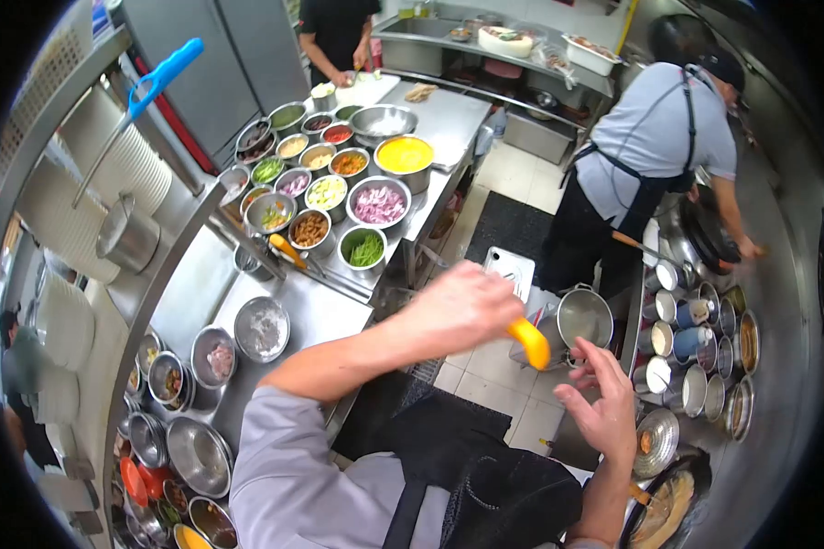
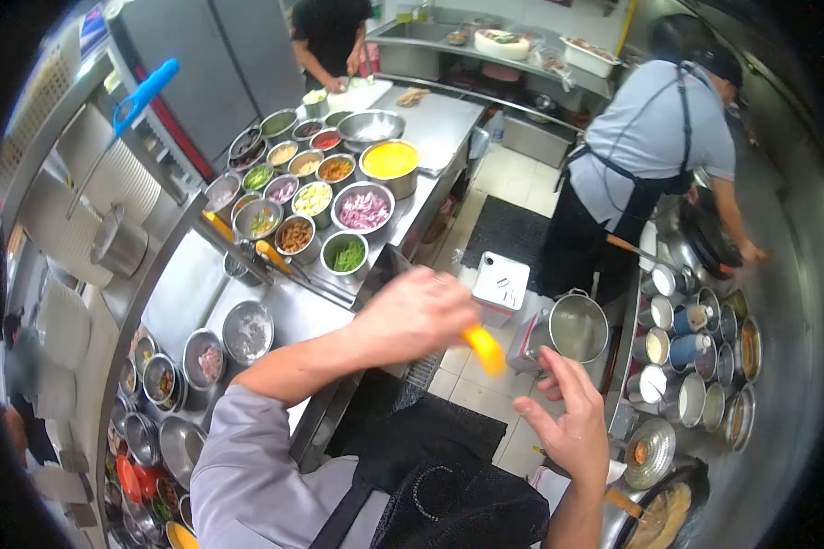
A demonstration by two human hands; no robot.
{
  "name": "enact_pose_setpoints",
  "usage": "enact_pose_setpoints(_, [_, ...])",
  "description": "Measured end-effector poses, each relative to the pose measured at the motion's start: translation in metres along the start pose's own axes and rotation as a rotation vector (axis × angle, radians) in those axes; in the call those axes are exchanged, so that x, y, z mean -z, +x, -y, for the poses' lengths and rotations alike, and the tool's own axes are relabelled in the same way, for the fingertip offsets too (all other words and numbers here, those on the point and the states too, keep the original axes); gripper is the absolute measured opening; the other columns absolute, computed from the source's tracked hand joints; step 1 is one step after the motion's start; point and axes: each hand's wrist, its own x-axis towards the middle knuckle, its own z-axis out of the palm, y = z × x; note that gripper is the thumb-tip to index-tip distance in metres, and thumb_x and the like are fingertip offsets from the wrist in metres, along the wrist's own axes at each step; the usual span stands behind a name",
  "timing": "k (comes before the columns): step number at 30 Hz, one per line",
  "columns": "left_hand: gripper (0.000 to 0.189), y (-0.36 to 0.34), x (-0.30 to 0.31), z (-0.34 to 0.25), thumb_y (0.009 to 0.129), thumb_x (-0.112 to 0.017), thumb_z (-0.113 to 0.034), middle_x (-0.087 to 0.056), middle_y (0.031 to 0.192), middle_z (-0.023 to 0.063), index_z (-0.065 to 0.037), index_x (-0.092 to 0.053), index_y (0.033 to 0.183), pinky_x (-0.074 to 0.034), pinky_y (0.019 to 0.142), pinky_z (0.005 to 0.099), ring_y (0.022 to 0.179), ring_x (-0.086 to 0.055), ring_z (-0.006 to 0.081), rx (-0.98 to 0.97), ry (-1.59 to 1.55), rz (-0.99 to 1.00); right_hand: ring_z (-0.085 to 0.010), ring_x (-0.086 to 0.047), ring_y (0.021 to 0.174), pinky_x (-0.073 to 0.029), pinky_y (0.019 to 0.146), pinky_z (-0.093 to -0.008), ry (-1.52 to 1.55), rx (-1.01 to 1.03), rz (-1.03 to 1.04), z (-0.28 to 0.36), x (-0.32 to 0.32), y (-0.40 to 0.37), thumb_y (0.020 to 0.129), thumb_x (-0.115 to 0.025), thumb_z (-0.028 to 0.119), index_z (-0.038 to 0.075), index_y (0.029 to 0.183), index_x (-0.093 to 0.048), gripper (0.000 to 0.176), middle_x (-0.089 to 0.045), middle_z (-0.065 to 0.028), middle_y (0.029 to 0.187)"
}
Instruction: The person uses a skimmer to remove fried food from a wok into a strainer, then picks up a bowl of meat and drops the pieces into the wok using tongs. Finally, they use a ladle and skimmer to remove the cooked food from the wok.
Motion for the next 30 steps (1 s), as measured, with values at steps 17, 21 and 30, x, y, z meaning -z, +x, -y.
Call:
enact_pose_setpoints(17, [0.031,0.187,-0.124,-0.206,0.076,-0.084,-0.007,-0.058,0.083,0.0004,-0.005,-0.068,0.103,-0.039,0.06,0.0231,0.066,-0.044,0.0086,0.217,-0.741,-0.626,-0.0094,-0.061,0.071,-0.051,0.061,-0.0235,0.107,-0.79,-0.845,-0.059,0.17,-0.396,0.092,-0.068,0.008,0.003,0.126,-0.058,0.036,-0.068,-0.0055,0.087])
enact_pose_setpoints(21, [0.012,0.17,-0.237,-0.251,0.085,-0.076,-0.006,-0.062,0.082,0.0018,-0.006,-0.067,0.093,-0.043,0.06,0.0259,0.064,-0.049,0.0118,0.339,-0.775,-0.235,-0.04,-0.068,0.09,-0.054,0.078,-0.0423,-0.461,-0.869,-0.626,-0.107,0.188,-0.411,0.096,-0.062,0.019,0.001,0.129,-0.055,0.038,-0.067,-0.0245,0.104])
enact_pose_setpoints(30, [0.023,0.182,-0.465,-0.385,0.087,-0.068,-0.024,-0.069,0.091,0.0108,-0.008,-0.065,0.103,-0.053,0.08,0.046,0.09,-0.068,0.0314,0.045,-0.634,0.474,-0.0413,-0.068,0.092,-0.054,0.078,-0.0488,-0.739,-1.155,-0.102,-0.185,0.259,-0.386,0.094,-0.062,0.022,0.01,0.128,-0.058,0.036,-0.07,-0.0221,0.102])
